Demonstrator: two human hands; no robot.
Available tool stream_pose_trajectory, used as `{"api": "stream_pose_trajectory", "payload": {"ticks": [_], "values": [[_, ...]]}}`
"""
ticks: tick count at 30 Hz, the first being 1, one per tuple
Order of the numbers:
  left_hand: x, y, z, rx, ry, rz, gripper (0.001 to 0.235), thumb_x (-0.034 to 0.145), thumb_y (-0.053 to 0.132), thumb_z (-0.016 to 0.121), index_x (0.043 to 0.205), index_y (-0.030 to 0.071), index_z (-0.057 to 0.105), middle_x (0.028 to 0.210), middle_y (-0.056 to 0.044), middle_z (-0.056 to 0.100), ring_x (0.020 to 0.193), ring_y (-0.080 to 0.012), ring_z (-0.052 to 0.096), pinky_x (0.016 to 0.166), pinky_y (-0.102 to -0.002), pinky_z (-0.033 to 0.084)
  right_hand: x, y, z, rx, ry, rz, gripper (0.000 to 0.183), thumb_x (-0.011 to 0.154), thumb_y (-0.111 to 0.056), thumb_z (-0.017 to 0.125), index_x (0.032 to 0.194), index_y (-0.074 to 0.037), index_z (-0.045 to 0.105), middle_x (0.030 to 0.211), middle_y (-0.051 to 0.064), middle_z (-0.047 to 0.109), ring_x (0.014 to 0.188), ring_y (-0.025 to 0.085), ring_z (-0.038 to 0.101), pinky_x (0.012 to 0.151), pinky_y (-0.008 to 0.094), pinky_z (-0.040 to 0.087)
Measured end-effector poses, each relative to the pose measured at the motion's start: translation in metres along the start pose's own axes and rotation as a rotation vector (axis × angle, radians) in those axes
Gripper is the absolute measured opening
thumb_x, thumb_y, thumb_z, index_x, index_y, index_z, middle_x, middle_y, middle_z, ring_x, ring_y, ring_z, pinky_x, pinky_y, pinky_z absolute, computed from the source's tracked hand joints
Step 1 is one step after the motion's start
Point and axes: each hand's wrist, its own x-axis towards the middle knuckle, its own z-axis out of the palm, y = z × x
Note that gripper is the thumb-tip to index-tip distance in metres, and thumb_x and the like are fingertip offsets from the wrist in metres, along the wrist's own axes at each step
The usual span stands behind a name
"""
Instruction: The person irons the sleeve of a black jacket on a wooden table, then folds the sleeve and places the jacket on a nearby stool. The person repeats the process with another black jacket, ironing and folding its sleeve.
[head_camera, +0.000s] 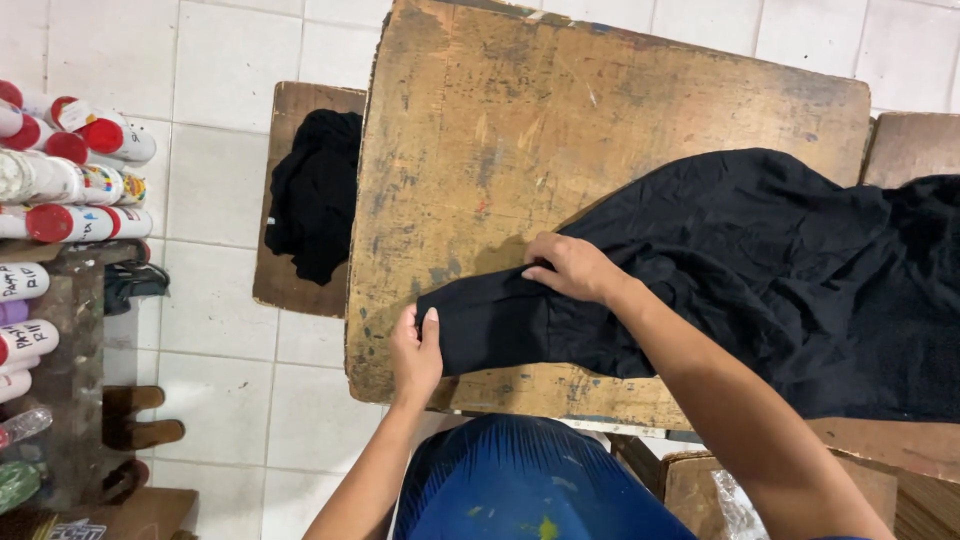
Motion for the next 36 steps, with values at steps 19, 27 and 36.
{"api": "stream_pose_trajectory", "payload": {"ticks": [19, 27, 36], "values": [[-0.012, 0.005, -0.012, -0.106, -0.195, 0.070, 0.063, 0.098, 0.008, 0.059, 0.157, 0.005, 0.037, 0.129, -0.032, 0.064, 0.119, -0.0417, 0.063, 0.090, -0.052, 0.059, -0.089, -0.013, 0.120, -0.644, 0.129, -0.342, 0.015, 0.095, -0.033, 0.055, 0.092, -0.019, 0.052, 0.092, 0.002, 0.046, 0.086, 0.024, 0.048, 0.074, 0.038, 0.037], [-0.034, 0.016, -0.017, 0.242, -0.056, 0.140, 0.064, 0.097, 0.015, 0.060, 0.158, 0.015, 0.041, 0.118, -0.021, 0.074, 0.103, -0.0374, 0.071, 0.083, -0.046, 0.060, -0.102, -0.052, 0.099, -0.476, 0.382, -0.072, 0.066, 0.100, -0.052, 0.048, 0.157, -0.017, 0.040, 0.158, 0.015, 0.039, 0.148, 0.034, 0.032, 0.117, 0.049, 0.026], [-0.015, -0.029, 0.018, 0.985, -0.078, 1.207, 0.054, 0.099, 0.024, 0.051, 0.153, 0.017, 0.047, 0.158, -0.014, 0.044, 0.144, -0.0387, 0.040, 0.115, -0.053, 0.034, -0.092, -0.051, 0.124, -0.494, 0.320, 0.130, 0.082, 0.096, -0.059, 0.050, 0.163, -0.017, 0.026, 0.170, 0.014, 0.017, 0.157, 0.035, 0.013, 0.124, 0.057, 0.010]]}}
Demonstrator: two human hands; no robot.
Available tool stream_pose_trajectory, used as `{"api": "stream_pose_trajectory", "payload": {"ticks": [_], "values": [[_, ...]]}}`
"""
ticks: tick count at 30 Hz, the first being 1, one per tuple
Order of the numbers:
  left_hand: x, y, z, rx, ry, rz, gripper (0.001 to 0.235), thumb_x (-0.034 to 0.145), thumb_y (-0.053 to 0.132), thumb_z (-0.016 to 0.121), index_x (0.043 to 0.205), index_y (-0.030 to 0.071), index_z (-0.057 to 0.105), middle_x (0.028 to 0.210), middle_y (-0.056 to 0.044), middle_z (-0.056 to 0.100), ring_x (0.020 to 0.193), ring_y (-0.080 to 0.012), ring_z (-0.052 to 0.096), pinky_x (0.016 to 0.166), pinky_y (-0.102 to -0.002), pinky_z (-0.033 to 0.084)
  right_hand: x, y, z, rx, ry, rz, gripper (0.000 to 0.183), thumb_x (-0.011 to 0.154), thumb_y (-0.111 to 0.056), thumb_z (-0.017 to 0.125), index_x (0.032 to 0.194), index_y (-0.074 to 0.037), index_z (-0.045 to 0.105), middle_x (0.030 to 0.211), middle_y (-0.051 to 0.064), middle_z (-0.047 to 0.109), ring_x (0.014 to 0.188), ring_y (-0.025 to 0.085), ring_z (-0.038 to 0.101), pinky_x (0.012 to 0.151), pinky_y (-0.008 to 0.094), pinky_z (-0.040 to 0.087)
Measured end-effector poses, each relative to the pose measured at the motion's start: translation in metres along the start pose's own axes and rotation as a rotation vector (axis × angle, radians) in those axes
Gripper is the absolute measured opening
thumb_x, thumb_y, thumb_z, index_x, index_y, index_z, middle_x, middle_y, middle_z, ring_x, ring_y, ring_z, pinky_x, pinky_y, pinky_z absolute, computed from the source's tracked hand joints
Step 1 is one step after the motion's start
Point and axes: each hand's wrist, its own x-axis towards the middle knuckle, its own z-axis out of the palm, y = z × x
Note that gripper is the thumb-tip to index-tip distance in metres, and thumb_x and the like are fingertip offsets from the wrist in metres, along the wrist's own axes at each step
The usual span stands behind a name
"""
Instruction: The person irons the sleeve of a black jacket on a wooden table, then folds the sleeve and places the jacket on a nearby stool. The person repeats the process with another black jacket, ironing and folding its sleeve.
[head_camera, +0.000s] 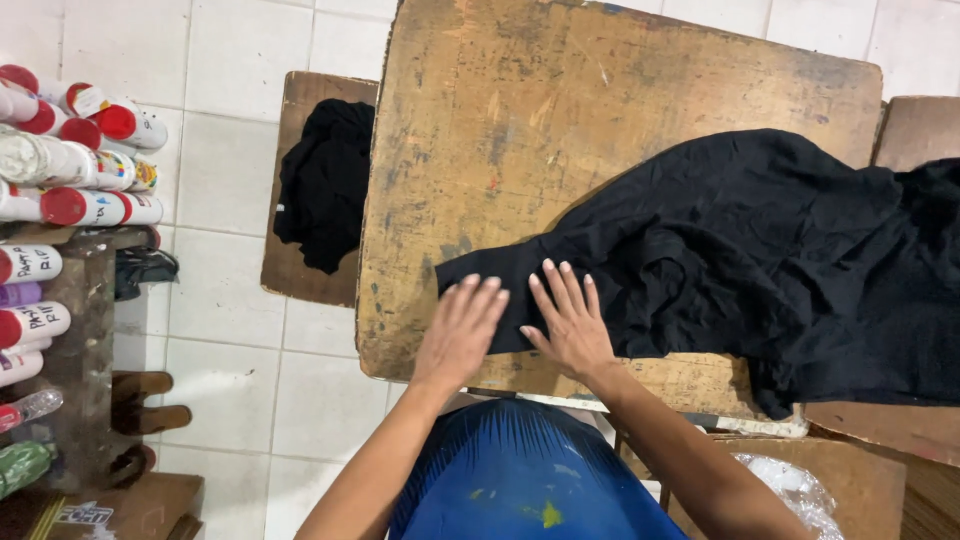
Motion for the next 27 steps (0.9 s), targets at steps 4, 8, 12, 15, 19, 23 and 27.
{"api": "stream_pose_trajectory", "payload": {"ticks": [4, 8, 12, 15, 19, 23, 27], "values": [[0.010, -0.005, -0.010, 0.057, -0.216, -0.114, 0.073, 0.097, 0.050, 0.052, 0.159, 0.015, 0.036, 0.168, -0.012, 0.026, 0.154, -0.0383, 0.022, 0.125, -0.052, 0.016, 0.001, 0.005, -0.007, -0.009, -0.018, 0.084, 0.088, 0.093, -0.070, 0.045, 0.162, -0.018, 0.027, 0.171, 0.014, 0.016, 0.157, 0.037, 0.012, 0.124, 0.058, 0.011], [0.007, -0.002, -0.014, 0.063, -0.309, -0.189, 0.080, 0.097, 0.059, 0.048, 0.163, 0.019, 0.026, 0.170, -0.017, 0.015, 0.156, -0.0418, 0.011, 0.126, -0.055, 0.007, 0.000, -0.008, -0.016, 0.033, 0.002, 0.151, 0.099, 0.089, -0.069, 0.054, 0.162, -0.009, 0.026, 0.170, 0.019, 0.014, 0.156, 0.041, 0.011, 0.122, 0.061, 0.011], [0.008, -0.001, -0.017, 0.062, -0.415, -0.242, 0.089, 0.091, 0.061, 0.053, 0.162, 0.018, 0.023, 0.171, -0.017, 0.009, 0.156, -0.0399, 0.005, 0.127, -0.056, 0.005, 0.013, -0.029, 0.013, 0.060, 0.071, -0.160, 0.089, 0.089, -0.059, 0.062, 0.162, -0.019, 0.028, 0.170, 0.010, 0.021, 0.156, 0.034, 0.016, 0.122, 0.058, 0.016], [0.003, 0.001, -0.022, 0.068, -0.461, -0.309, 0.090, 0.095, 0.067, 0.046, 0.163, 0.014, 0.019, 0.171, -0.018, 0.005, 0.156, -0.0400, 0.002, 0.126, -0.056, 0.002, 0.013, -0.019, 0.018, -0.001, 0.088, -0.110, 0.086, 0.090, -0.062, 0.055, 0.160, -0.019, 0.032, 0.170, 0.008, 0.024, 0.156, 0.033, 0.018, 0.123, 0.058, 0.016], [-0.002, 0.000, -0.034, 0.055, -0.513, -0.348, 0.093, 0.096, 0.070, 0.043, 0.163, 0.013, 0.016, 0.171, -0.019, 0.003, 0.156, -0.0409, -0.001, 0.125, -0.057, 0.000, 0.006, -0.010, 0.007, -0.037, 0.107, 0.050, 0.088, 0.094, -0.066, 0.050, 0.161, -0.014, 0.030, 0.170, 0.014, 0.022, 0.156, 0.036, 0.017, 0.124, 0.057, 0.016], [-0.011, -0.007, -0.041, -0.075, -0.377, -0.466, 0.080, 0.098, 0.057, 0.049, 0.162, 0.013, 0.027, 0.170, -0.020, 0.010, 0.155, -0.0431, 0.007, 0.125, -0.056, 0.009, 0.009, -0.015, 0.006, 0.009, 0.012, -0.045, 0.084, 0.096, -0.058, 0.051, 0.163, -0.016, 0.024, 0.171, 0.013, 0.014, 0.157, 0.035, 0.011, 0.123, 0.060, 0.009], [-0.036, -0.027, -0.038, -0.084, -0.172, -0.647, 0.066, 0.102, 0.049, 0.042, 0.157, 0.013, 0.038, 0.169, -0.021, 0.018, 0.155, -0.0431, 0.013, 0.125, -0.055, 0.014, 0.010, -0.014, 0.015, -0.032, -0.036, -0.105, 0.081, 0.097, -0.063, 0.045, 0.163, -0.021, 0.023, 0.172, 0.007, 0.015, 0.158, 0.029, 0.010, 0.125, 0.057, 0.008]]}}
